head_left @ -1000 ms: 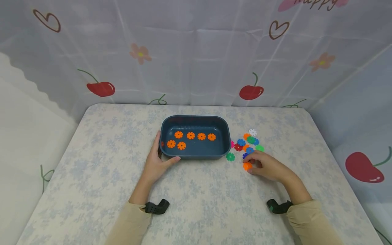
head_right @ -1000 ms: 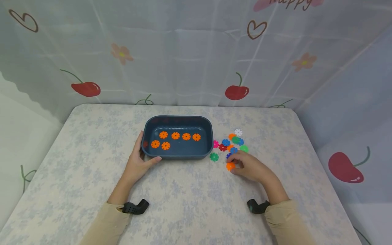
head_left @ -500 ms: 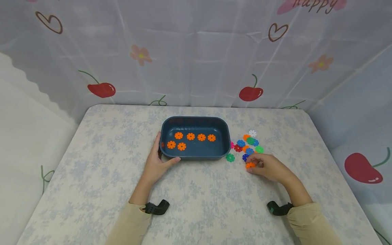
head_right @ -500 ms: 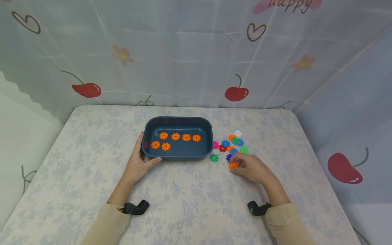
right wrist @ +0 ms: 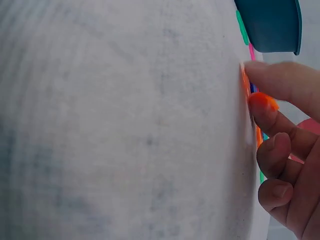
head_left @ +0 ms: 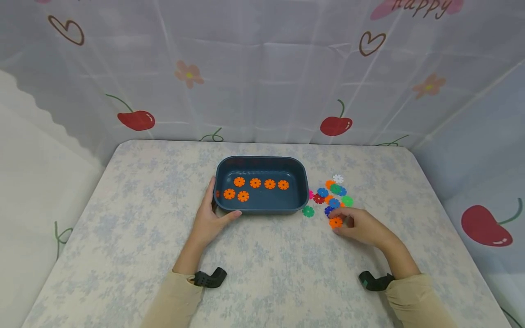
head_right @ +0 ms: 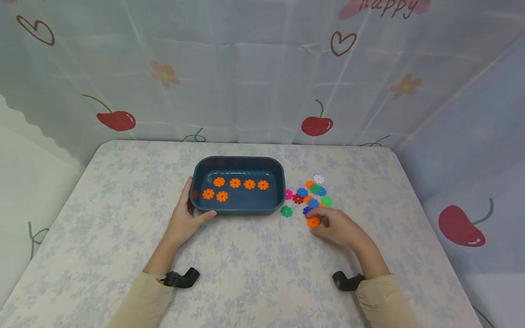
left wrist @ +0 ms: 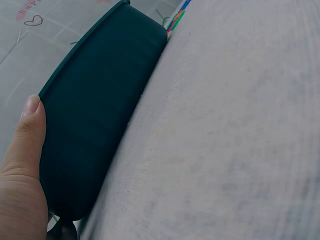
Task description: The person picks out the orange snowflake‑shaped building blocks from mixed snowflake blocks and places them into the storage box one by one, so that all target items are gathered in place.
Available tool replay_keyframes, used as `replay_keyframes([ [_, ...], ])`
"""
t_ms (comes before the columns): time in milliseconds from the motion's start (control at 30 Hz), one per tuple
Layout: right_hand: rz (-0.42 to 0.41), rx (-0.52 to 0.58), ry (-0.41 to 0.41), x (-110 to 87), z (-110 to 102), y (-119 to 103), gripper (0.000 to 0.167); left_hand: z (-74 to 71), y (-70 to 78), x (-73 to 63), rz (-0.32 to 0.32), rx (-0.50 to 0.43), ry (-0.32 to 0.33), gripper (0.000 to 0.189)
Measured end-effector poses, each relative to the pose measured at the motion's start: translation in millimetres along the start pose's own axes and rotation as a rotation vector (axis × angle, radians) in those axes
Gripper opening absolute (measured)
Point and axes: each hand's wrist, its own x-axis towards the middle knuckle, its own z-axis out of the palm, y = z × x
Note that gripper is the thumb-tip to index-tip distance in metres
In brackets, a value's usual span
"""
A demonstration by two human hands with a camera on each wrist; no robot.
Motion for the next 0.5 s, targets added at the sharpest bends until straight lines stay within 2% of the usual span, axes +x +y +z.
replay_keyframes([
  [267,-0.011,0.000,0.062,4.4,-2,-2,0.034,-1.0,0.8,0.8,-0.015,-0.024,-0.013,0.117],
  [400,-0.028,0.039,0.135,9.3,-7,-7,0.035,-2.7,17.1,-3.1,-0.039,-0.023,-0.029,0.116],
  [500,-0.061,0.066,0.199,13.5,-14,-15,0.037,-2.4,16.1,-2.4,-0.038,-0.011,-0.028,0.117],
])
